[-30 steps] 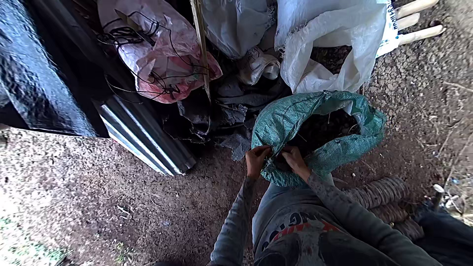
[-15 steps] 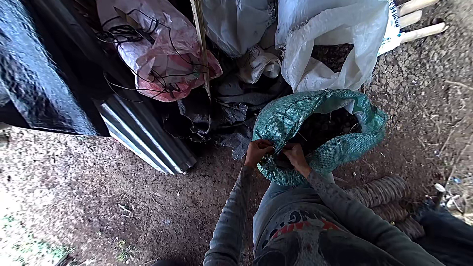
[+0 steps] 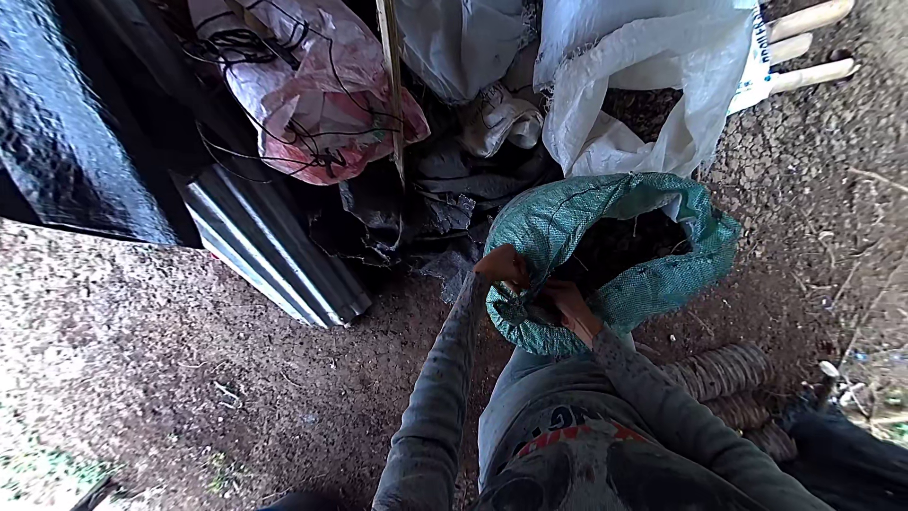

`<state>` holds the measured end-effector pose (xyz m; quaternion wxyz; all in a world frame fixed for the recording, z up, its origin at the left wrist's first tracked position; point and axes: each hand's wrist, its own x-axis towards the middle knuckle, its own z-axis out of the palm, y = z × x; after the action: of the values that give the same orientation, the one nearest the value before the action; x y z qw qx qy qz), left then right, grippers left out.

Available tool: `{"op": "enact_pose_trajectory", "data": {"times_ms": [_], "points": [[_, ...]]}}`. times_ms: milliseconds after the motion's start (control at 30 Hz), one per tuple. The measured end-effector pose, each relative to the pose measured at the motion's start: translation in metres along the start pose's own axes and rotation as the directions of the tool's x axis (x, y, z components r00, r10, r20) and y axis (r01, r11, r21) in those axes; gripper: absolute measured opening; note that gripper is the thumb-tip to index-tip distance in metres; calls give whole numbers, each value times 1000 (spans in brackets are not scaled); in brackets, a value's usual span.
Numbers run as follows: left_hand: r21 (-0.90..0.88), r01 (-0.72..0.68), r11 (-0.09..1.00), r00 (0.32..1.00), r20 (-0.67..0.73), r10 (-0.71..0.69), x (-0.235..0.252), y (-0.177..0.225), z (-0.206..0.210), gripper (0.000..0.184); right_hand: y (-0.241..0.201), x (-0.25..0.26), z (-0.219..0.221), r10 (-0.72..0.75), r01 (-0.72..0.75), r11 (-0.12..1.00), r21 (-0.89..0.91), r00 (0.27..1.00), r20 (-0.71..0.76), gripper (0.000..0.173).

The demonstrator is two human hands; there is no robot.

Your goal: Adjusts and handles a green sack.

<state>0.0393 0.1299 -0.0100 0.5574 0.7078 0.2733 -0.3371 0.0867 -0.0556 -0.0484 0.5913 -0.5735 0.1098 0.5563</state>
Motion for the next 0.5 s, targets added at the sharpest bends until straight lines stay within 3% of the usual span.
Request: {"op": "enact_pose_trajectory", "data": {"times_ms": [100,233,333,400,500], "points": [[71,-44,997,999,0,44,3,3,4,15,0,0,-1,-57,56,998,-33,998,-31,5],[40,-281,959,959,33,280,-7,-21,2,15,-6,-8,-10,-168,158,912,-378,986,6,9],[66,-337,939,930,-128,343,-30,-27,10,18,-11,-17,-13,-169,204,870,-450,979,116,18],[52,-332,942,910,-247,334,-49,-22,24,20,-9,-16,-13,-155,189,869,-457,982,112,18],[88,-199,976,913,-346,218,-51,-14,50,38,-2,-9,-19,-137,141,846,-514,990,46,16]]}}
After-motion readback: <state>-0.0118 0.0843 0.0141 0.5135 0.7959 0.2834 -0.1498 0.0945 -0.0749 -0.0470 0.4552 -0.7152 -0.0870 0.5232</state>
